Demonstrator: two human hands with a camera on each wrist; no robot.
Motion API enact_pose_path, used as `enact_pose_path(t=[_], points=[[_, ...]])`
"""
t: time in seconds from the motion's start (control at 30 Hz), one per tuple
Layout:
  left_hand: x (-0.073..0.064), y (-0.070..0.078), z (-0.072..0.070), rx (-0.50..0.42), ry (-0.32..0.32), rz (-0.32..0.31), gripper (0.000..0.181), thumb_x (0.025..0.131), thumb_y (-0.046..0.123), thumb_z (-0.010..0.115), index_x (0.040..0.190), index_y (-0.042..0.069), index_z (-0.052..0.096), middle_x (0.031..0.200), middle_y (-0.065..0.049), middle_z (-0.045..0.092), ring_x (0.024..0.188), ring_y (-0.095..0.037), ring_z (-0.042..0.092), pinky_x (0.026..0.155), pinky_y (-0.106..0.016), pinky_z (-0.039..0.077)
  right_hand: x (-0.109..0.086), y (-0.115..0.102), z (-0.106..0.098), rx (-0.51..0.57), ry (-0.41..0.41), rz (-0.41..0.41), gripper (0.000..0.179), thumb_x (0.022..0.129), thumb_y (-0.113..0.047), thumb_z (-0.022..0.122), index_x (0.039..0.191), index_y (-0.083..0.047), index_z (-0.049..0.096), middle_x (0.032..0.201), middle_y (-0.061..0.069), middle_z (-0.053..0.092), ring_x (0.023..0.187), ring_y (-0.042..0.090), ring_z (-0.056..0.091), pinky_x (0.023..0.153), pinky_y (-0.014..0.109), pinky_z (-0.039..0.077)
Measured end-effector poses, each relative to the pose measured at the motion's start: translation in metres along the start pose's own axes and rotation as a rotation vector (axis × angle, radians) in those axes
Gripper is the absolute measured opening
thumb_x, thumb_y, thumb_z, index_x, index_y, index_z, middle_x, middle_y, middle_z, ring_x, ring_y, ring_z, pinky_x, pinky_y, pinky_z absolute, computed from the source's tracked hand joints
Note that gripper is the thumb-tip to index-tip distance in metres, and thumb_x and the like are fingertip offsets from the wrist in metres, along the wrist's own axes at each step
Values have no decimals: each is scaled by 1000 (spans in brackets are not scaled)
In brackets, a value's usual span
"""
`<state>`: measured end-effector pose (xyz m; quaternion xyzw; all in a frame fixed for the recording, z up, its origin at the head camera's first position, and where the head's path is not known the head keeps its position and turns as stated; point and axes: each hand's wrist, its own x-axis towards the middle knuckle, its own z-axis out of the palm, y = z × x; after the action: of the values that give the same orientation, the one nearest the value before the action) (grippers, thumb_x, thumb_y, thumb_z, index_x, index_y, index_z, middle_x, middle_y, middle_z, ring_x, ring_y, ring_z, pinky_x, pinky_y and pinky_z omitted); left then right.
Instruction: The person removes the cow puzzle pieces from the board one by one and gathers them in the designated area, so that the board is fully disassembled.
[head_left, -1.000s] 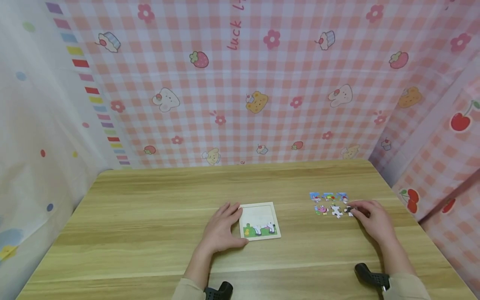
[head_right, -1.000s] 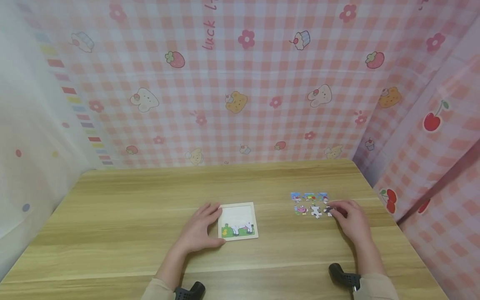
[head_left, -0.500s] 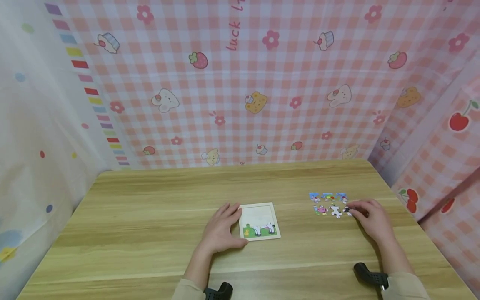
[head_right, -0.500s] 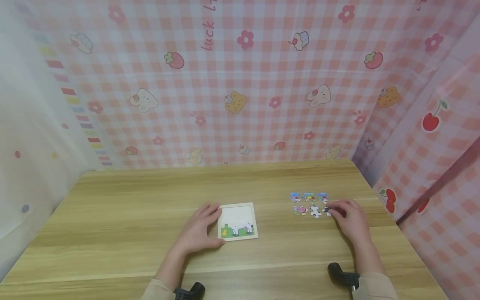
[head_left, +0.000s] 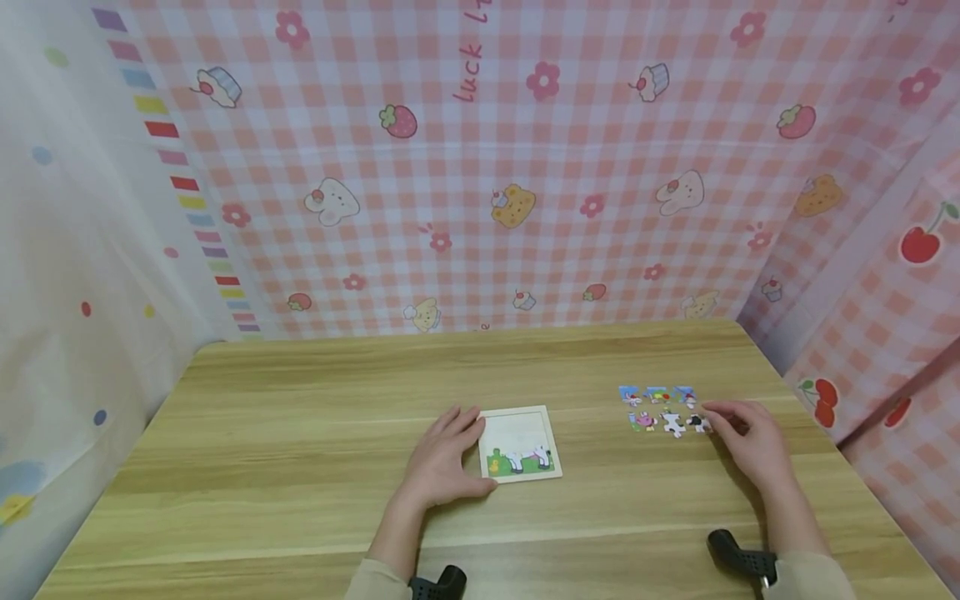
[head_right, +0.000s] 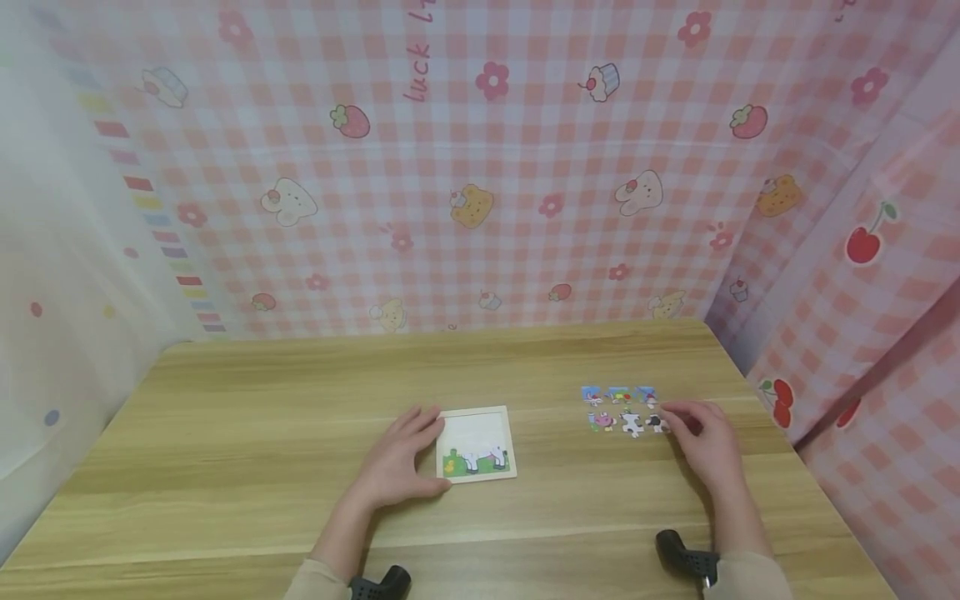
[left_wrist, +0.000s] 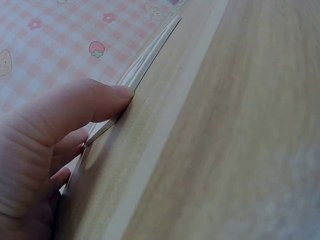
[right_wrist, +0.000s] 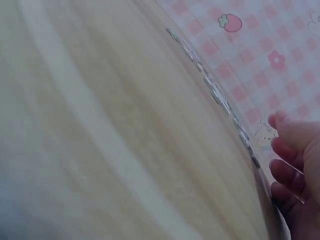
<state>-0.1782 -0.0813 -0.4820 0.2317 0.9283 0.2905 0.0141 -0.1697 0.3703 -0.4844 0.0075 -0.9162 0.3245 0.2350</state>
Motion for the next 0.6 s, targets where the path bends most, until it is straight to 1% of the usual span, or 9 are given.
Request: enact_pose_path(t=[0.1,0.2,0.4,0.5,0.6], points=[[0,0,0,-3,0,3,92,68,44,80,145,5,50,156,-6,39,147,-34,22,116,-53,22,-1,-9,1,10,1,-28,14,90,-8,73,102,-1,75,93,13,65,79,-5,46,66,14,39],[0,0,-1,-3,0,6,92,68,44,80,145,5,50,156,-6,39,147,-35,22,116,-53,22,-1,-18,2,26,-24,-60,14,89,-7,73,102,-2,74,91,10,65,77,-2,48,64,12,40],[0,-1,0,0,2,3,92,68,44,80,145,5,50,156,-6,39,147,-35,22,116,-53,23,-4,-34,9,80,-81,-98,13,88,-6,73,101,-3,74,89,5,63,74,1,51,63,13,42],[0,-1,1,1,1,2,92,68,45,81,145,5,50,156,-5,39,147,-34,22,116,-53,23,-5,-41,14,91,-101,-130,13,87,-4,74,100,-4,74,85,1,61,72,3,51,62,15,42],[0,-1,1,-1,2,0,92,67,45,80,145,6,50,156,-5,39,147,-34,22,116,-53,23,-5,-48,20,89,-131,-157,13,87,-5,74,100,-7,74,83,-2,60,71,4,51,61,18,43]])
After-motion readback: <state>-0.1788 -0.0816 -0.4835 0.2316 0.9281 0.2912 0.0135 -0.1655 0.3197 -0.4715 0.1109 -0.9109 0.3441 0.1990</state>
